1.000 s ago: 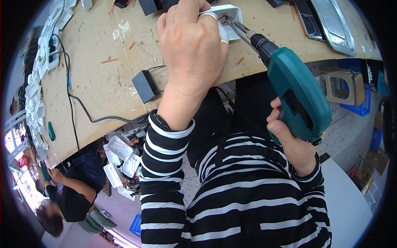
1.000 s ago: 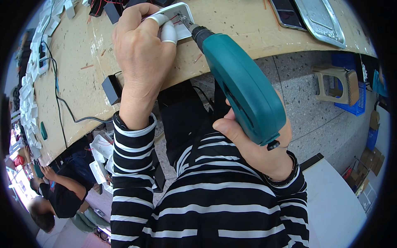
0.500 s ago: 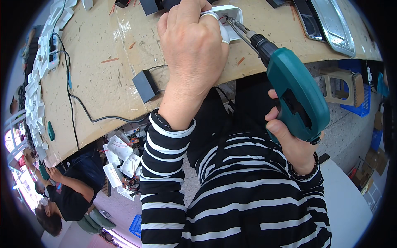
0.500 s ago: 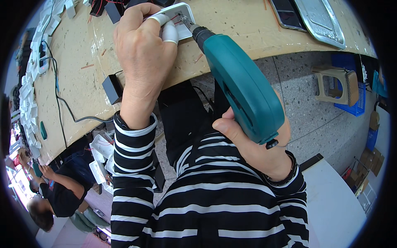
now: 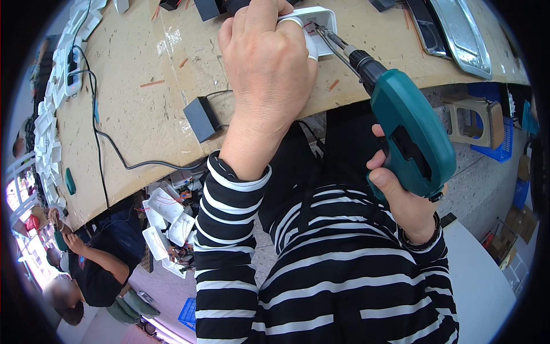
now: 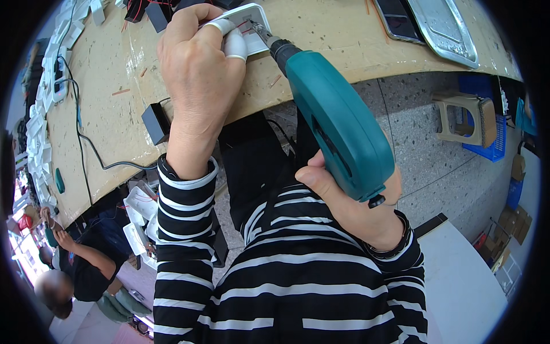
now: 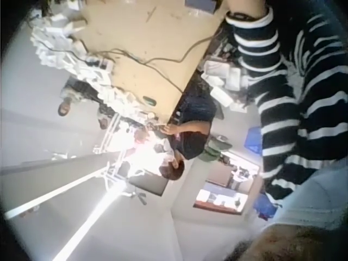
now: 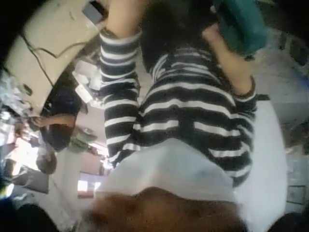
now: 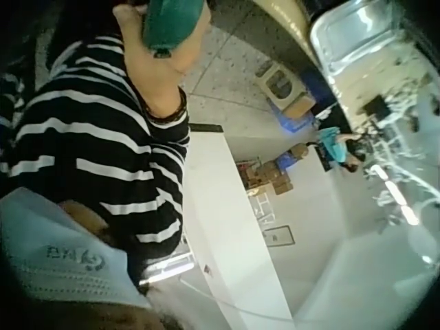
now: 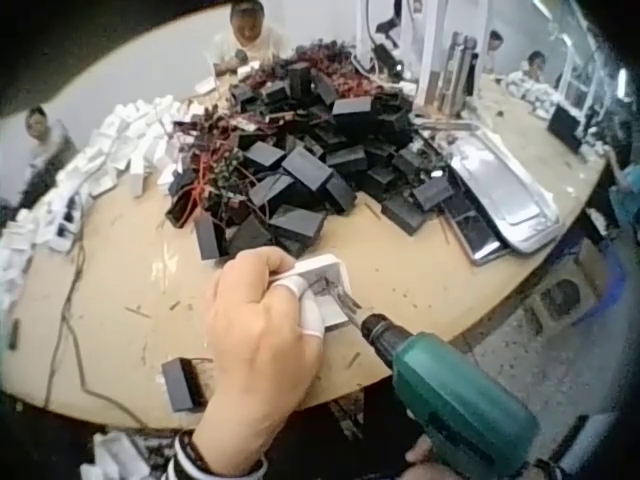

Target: The recorder uses a soldering gun to assemble components inside plastic housings at an assembly station.

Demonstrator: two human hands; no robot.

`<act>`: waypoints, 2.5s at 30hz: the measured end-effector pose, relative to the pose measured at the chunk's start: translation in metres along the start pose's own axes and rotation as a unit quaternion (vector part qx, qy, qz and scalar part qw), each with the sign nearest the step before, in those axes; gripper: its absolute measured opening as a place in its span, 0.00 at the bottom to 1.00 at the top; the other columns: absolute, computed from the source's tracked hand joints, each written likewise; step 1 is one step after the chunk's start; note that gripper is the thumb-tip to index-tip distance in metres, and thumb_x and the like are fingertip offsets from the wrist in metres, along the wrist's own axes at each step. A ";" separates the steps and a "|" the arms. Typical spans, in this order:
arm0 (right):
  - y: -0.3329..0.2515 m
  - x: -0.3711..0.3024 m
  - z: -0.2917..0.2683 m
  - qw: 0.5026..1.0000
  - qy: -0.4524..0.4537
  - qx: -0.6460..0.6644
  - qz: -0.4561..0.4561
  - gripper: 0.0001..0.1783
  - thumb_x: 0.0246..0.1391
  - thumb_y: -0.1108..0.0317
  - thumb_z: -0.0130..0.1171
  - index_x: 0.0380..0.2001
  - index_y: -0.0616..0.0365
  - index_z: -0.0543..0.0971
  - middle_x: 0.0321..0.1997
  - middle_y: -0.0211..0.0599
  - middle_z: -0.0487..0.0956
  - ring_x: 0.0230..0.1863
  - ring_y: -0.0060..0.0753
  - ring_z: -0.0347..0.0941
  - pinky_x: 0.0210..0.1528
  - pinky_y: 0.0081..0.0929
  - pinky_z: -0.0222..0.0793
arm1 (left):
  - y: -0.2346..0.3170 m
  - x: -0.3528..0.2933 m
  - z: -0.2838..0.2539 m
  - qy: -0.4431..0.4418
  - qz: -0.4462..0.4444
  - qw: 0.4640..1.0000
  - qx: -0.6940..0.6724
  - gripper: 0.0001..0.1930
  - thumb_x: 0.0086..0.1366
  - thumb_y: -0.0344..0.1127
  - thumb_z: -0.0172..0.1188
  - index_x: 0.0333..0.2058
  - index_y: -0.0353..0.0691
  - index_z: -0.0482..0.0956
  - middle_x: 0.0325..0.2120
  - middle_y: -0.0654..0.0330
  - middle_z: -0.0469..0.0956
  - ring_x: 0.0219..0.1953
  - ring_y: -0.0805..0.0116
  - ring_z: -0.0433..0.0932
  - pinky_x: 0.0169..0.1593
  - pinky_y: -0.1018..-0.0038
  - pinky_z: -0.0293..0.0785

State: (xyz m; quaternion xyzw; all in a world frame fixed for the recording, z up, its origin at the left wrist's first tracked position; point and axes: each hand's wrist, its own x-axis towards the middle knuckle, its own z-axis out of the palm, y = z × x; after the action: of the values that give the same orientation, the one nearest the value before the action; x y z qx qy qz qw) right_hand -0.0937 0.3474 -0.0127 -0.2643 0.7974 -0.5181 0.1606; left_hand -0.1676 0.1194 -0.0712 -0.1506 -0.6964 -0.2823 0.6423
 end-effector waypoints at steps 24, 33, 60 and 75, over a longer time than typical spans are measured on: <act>0.003 -0.006 -0.002 0.999 -0.012 0.032 0.017 0.33 0.46 0.72 0.64 0.56 0.60 0.64 0.52 0.47 0.71 0.36 0.22 0.73 0.40 0.20 0.71 | 0.000 -0.001 0.000 0.005 0.001 1.000 -0.006 0.03 0.44 0.23 0.57 0.21 0.32 0.73 0.28 0.55 0.73 0.31 0.58 0.71 0.37 0.67 0.65; 0.004 -0.001 0.000 0.999 -0.019 0.042 0.028 0.32 0.46 0.72 0.64 0.55 0.62 0.64 0.51 0.47 0.72 0.35 0.23 0.73 0.39 0.20 0.71 | -0.002 -0.004 0.000 0.010 -0.008 1.000 -0.004 0.03 0.45 0.23 0.57 0.22 0.33 0.73 0.29 0.56 0.73 0.31 0.58 0.71 0.36 0.66 0.65; 0.005 -0.009 -0.004 0.999 -0.017 0.028 0.011 0.34 0.46 0.70 0.64 0.56 0.61 0.63 0.50 0.49 0.72 0.36 0.24 0.74 0.39 0.20 0.72 | -0.003 -0.006 0.004 0.024 0.014 1.000 0.009 0.03 0.44 0.24 0.57 0.21 0.33 0.74 0.28 0.56 0.73 0.31 0.59 0.71 0.37 0.67 0.65; 0.006 -0.016 -0.004 0.980 0.113 0.166 0.011 0.40 0.45 0.57 0.66 0.56 0.68 0.60 0.47 0.53 0.73 0.32 0.27 0.75 0.33 0.18 0.72 | 0.026 0.018 -0.014 -0.141 -0.076 0.982 0.104 0.04 0.45 0.24 0.57 0.23 0.32 0.75 0.29 0.55 0.73 0.33 0.57 0.71 0.39 0.66 0.66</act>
State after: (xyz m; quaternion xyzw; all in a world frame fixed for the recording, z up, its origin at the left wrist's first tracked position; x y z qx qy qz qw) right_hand -0.0845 0.3618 -0.0164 -0.1653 0.7160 -0.6681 0.1168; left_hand -0.1432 0.1291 -0.0480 -0.0675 -0.8149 -0.2325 0.5266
